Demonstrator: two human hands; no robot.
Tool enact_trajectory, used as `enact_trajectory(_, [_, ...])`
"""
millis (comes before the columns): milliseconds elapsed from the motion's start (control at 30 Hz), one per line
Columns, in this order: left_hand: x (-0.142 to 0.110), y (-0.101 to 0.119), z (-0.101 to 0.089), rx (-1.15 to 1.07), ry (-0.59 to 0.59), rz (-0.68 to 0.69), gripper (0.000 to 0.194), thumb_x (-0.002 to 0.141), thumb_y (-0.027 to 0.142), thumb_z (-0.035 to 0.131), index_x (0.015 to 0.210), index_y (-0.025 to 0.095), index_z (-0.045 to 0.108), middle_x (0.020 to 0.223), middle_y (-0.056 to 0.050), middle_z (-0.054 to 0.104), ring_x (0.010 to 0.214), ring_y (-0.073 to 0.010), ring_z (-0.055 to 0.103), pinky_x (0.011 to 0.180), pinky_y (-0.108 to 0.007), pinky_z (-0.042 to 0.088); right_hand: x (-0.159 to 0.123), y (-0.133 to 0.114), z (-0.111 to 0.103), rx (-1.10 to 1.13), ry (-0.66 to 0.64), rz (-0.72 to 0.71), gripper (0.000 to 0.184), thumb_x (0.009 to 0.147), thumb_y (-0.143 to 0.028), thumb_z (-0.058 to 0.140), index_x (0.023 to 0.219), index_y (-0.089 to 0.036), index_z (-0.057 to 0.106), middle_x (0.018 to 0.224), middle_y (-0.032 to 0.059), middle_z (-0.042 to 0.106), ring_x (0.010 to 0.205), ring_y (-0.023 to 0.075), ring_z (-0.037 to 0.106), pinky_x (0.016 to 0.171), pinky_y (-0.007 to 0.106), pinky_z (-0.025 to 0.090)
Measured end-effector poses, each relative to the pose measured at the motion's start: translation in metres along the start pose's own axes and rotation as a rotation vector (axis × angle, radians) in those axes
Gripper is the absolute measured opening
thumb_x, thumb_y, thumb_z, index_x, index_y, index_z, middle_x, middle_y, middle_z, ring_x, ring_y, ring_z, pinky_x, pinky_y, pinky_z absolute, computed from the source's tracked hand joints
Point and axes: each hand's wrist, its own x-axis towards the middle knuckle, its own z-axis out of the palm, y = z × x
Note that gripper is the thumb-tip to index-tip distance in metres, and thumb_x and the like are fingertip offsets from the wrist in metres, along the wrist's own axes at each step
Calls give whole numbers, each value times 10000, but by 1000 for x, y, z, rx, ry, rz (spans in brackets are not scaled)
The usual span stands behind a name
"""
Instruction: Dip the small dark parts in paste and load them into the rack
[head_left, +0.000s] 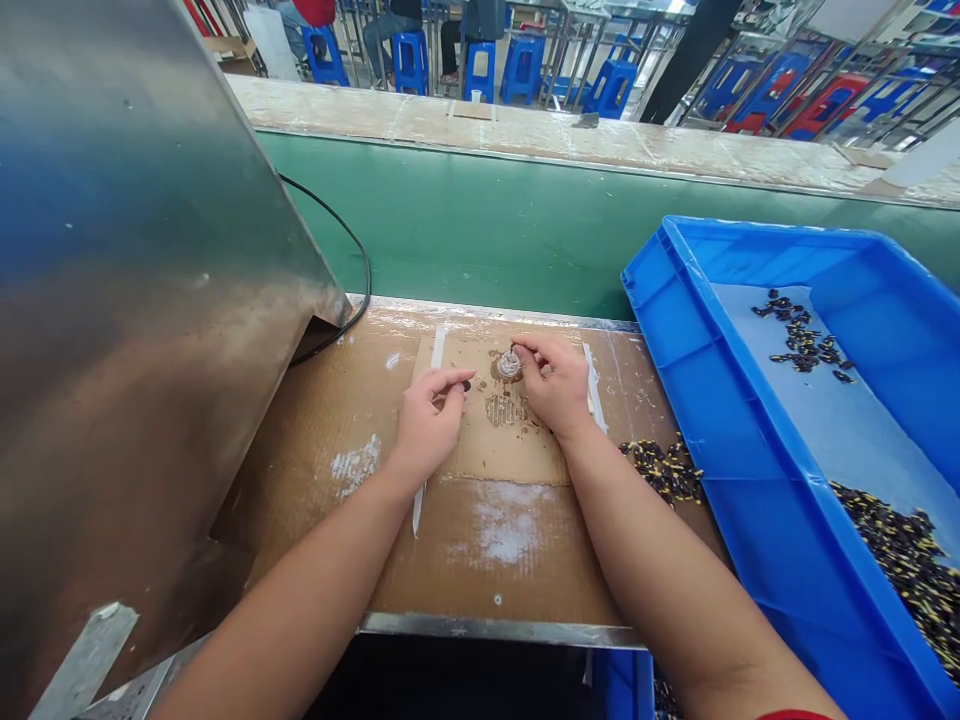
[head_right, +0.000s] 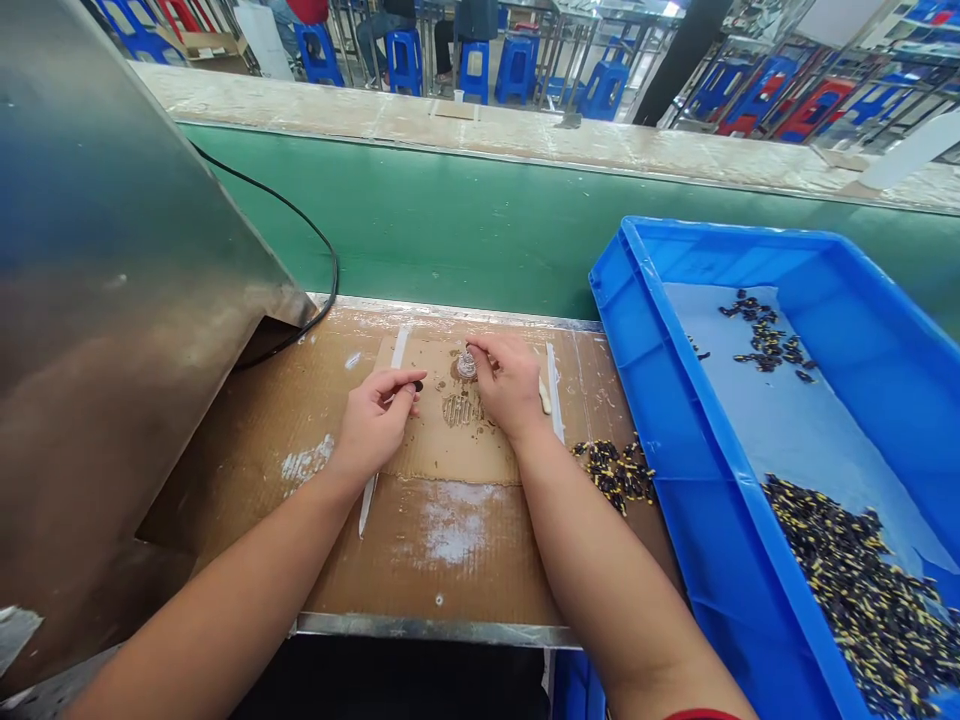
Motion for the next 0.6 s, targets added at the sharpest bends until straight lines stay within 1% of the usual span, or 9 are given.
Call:
enact_trajectory(300, [-2,2,-1,48,-14,-8,250,945,229,604,1081,207,813,1094,-91,705,894,-182,695,770,-280,574,-1,-2,0,25,34,-32,199,1024,-305,604,1085,-261,789,1033,47,798,924,224,710,843,399,574])
enact_trajectory(500, [-2,2,-1,18,-8,-8,233,937,228,623,1063,209,818,1092,-93,712,910,-187,691,768,-272,571,-1,-2,0,11,0,-4,224,1030,-333,583,1087,-274,791,1050,55,794,946,240,701,850,422,575])
enact_trajectory(600, [-2,2,-1,15,-6,-5,228,932,220,627,1055,213,819,1084,-90,712,902,-186,687,779,-278,573,-1,-2,0,11,14,2,223,1028,-344,589,1085,-274,793,1031,54,793,913,236,699,850,426,575])
